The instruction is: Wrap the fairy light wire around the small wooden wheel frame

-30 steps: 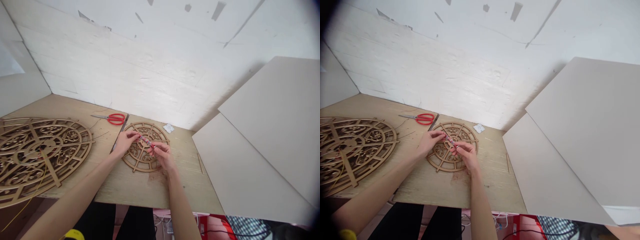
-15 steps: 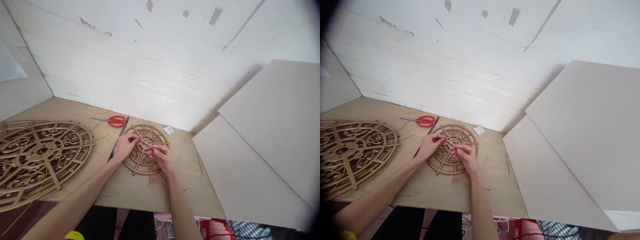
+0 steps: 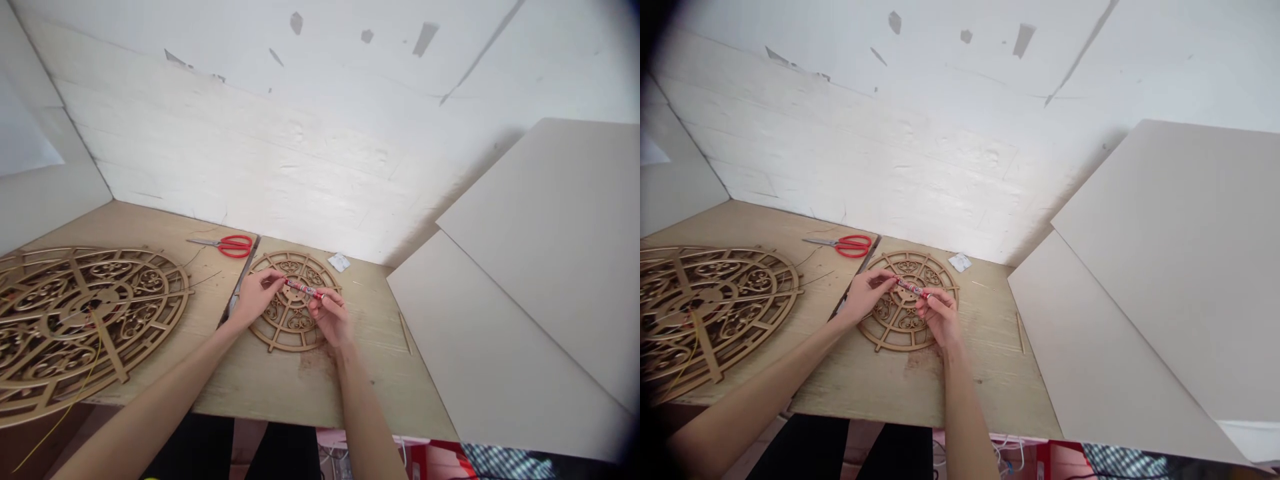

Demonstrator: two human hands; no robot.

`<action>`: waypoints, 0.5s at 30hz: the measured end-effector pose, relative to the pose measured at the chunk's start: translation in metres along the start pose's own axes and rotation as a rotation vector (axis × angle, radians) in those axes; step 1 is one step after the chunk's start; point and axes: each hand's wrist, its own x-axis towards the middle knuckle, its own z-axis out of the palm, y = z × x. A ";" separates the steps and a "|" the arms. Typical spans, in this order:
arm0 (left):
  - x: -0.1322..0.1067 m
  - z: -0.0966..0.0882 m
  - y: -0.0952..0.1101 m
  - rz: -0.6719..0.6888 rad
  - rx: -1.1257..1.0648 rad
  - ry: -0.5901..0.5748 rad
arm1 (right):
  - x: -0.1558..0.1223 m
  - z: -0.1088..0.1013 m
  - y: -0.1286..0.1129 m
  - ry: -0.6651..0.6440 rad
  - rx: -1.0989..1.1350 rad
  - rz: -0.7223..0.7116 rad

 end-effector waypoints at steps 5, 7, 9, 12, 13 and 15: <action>0.004 -0.001 0.002 -0.077 -0.152 -0.014 | 0.000 0.000 -0.001 0.016 0.072 -0.046; 0.005 -0.001 0.002 -0.090 -0.172 -0.012 | -0.001 0.000 -0.003 -0.002 0.086 -0.059; 0.005 -0.001 0.002 -0.092 -0.176 -0.004 | -0.001 0.000 -0.004 -0.015 0.078 -0.064; 0.004 -0.001 -0.001 -0.100 -0.165 0.007 | -0.001 0.000 -0.005 -0.001 0.035 -0.057; 0.004 0.000 -0.002 -0.102 -0.155 0.006 | -0.001 0.001 -0.005 0.006 0.020 -0.053; 0.004 0.000 -0.004 -0.101 -0.134 -0.005 | -0.001 0.001 -0.004 0.006 -0.006 -0.049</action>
